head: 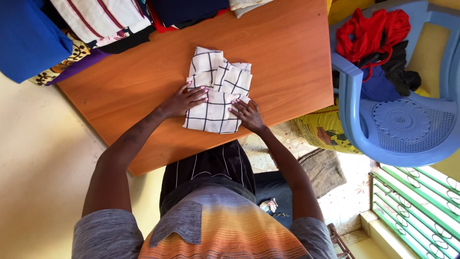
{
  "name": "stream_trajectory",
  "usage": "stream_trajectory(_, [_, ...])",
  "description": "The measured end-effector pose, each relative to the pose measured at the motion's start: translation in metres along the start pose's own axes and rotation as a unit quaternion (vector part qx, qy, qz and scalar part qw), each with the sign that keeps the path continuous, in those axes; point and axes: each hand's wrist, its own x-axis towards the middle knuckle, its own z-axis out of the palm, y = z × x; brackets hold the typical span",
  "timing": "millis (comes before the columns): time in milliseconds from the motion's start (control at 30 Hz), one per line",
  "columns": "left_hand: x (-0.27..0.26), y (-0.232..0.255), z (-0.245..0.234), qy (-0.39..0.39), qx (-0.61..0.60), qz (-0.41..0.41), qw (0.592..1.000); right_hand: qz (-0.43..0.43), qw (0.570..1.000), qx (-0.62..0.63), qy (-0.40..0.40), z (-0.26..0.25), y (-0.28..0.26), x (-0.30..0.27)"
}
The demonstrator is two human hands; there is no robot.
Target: Fold various shirts and clothing items on a wooden table.
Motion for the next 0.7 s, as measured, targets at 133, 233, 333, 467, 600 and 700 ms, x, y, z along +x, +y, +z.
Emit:
stream_trajectory(133, [0.002, 0.005, -0.013, -0.006, -0.093, -0.036, 0.995, 0.015, 0.999, 0.033, 0.014, -0.025, 0.002, 0.015])
stream_trajectory(233, [0.007, -0.008, -0.004, -0.040, -0.198, -0.084, 0.976, 0.070, 0.968, 0.241, 0.001, -0.048, 0.022, 0.030])
stream_trajectory(333, [0.013, -0.029, 0.017, -0.074, -0.432, -0.144, 0.887, 0.179, 0.860, 0.474, -0.062, -0.052, 0.053, 0.034])
stream_trajectory(467, [0.018, -0.044, -0.001, -0.075, -0.637, -0.269, 0.718, 0.313, 0.717, 0.621, -0.051, -0.035, 0.086, 0.048])
stream_trajectory(600, [0.022, -0.026, -0.013, 0.007, -0.678, -0.314, 0.665, 0.335, 0.690, 0.636, 0.081, -0.055, 0.061, 0.086])
stream_trajectory(700, [0.040, 0.001, 0.012, 0.209, -0.609, -0.326, 0.692, 0.430, 0.739, 0.498, 0.148, -0.071, 0.030, 0.112])
